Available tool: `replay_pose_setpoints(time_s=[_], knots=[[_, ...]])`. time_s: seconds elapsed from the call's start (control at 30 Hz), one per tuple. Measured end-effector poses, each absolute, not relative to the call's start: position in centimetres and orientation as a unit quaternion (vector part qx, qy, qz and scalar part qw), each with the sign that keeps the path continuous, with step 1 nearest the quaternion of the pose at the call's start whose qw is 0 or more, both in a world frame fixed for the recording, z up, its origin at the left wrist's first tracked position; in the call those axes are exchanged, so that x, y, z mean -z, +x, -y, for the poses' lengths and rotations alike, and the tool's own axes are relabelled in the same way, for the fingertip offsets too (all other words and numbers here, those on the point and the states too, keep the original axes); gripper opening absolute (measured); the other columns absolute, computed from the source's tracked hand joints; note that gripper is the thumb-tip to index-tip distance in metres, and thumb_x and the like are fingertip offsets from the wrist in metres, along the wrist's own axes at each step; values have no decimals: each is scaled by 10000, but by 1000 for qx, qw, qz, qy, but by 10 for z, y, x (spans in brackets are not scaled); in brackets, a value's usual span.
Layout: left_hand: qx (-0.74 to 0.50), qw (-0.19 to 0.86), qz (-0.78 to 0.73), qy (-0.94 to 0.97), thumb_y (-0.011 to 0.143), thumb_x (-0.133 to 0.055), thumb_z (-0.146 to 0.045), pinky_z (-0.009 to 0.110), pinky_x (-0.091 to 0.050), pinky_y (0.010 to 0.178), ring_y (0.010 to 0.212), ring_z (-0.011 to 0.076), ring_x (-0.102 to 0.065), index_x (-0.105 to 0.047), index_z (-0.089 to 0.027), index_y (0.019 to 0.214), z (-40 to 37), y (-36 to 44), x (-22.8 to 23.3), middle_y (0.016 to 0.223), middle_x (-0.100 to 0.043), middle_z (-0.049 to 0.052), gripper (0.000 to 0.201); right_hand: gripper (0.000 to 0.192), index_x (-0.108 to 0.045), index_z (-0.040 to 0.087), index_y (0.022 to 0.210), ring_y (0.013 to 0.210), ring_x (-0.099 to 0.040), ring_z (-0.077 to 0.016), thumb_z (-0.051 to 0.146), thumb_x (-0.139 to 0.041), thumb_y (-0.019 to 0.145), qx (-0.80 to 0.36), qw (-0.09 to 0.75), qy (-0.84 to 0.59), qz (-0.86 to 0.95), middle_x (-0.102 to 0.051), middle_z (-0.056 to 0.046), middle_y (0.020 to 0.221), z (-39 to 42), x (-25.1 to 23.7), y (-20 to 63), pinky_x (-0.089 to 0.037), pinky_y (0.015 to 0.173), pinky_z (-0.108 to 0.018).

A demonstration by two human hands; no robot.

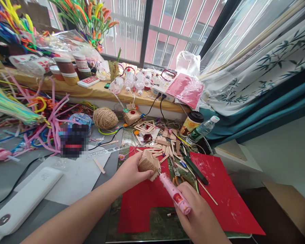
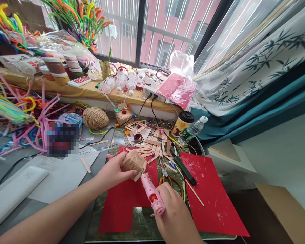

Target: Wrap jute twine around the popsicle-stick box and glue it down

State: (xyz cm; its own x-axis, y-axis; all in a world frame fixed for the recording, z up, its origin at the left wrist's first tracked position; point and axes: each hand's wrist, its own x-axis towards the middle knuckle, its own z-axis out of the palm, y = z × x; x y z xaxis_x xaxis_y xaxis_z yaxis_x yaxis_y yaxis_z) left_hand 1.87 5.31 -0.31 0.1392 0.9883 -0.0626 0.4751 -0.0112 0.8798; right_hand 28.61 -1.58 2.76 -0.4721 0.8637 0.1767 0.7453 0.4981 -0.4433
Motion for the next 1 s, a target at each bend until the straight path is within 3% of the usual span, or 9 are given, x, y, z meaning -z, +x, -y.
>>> replay_pose_setpoints(time_s=[0.33, 0.47, 0.57, 0.63, 0.77, 0.87, 1.0], knots=[[-320, 423, -567, 630, 770, -808, -425, 352, -524, 770, 950, 282, -714, -594, -247, 1022, -56, 17, 7, 1027, -743, 21, 376, 121, -553, 239, 1034, 837, -635, -221, 192, -441, 1034, -173, 212, -477, 835, -627, -63, 987, 16, -26, 293, -524, 719, -308], [-317, 429, -572, 623, 782, -800, -468, 354, -536, 758, 978, 298, -723, -596, -250, 1030, -56, 15, 8, 1045, -749, 32, 388, 81, -595, 240, 1045, 919, -659, -250, 295, -541, 1017, -92, 265, -571, 772, -662, -84, 1061, -8, -15, 330, -518, 766, -330], [-317, 430, -573, 622, 773, -803, -490, 354, -539, 745, 973, 305, -726, -604, -247, 1025, -56, 14, 8, 1037, -751, 40, 402, 181, -609, 234, 926, 837, -646, -267, 402, -580, 989, -32, 264, -670, 693, -670, -91, 979, -33, 2, 373, -494, 744, -361], [-321, 433, -572, 619, 759, -809, -484, 354, -543, 742, 963, 308, -727, -610, -240, 1030, -57, 14, 9, 1021, -753, 46, 415, 238, -639, 227, 878, 815, -651, -274, 446, -591, 957, -55, 289, -694, 657, -682, -86, 881, -46, 13, 399, -498, 749, -367], [-324, 439, -567, 617, 765, -799, -478, 353, -546, 752, 931, 297, -728, -611, -231, 1041, -60, 14, 11, 993, -752, 39, 415, 340, -744, 204, 1058, 705, -655, -246, 458, -564, 921, -145, 349, -737, 561, -749, -68, 830, -53, 30, 431, -499, 645, -334], [-313, 443, -566, 621, 787, -785, -481, 350, -539, 747, 926, 290, -728, -607, -237, 1036, -61, 14, 10, 988, -752, 28, 391, 358, -772, 188, 1033, 635, -636, -239, 465, -617, 868, -171, 364, -770, 495, -741, -60, 734, -53, 38, 441, -482, 591, -329], [-307, 436, -568, 626, 787, -787, -467, 347, -530, 752, 946, 294, -725, -615, -238, 1043, -60, 14, 5, 1009, -756, 27, 385, 369, -775, 168, 1007, 718, -669, -259, 471, -674, 825, -170, 378, -773, 481, -742, -77, 764, -51, 45, 444, -503, 629, -332]])
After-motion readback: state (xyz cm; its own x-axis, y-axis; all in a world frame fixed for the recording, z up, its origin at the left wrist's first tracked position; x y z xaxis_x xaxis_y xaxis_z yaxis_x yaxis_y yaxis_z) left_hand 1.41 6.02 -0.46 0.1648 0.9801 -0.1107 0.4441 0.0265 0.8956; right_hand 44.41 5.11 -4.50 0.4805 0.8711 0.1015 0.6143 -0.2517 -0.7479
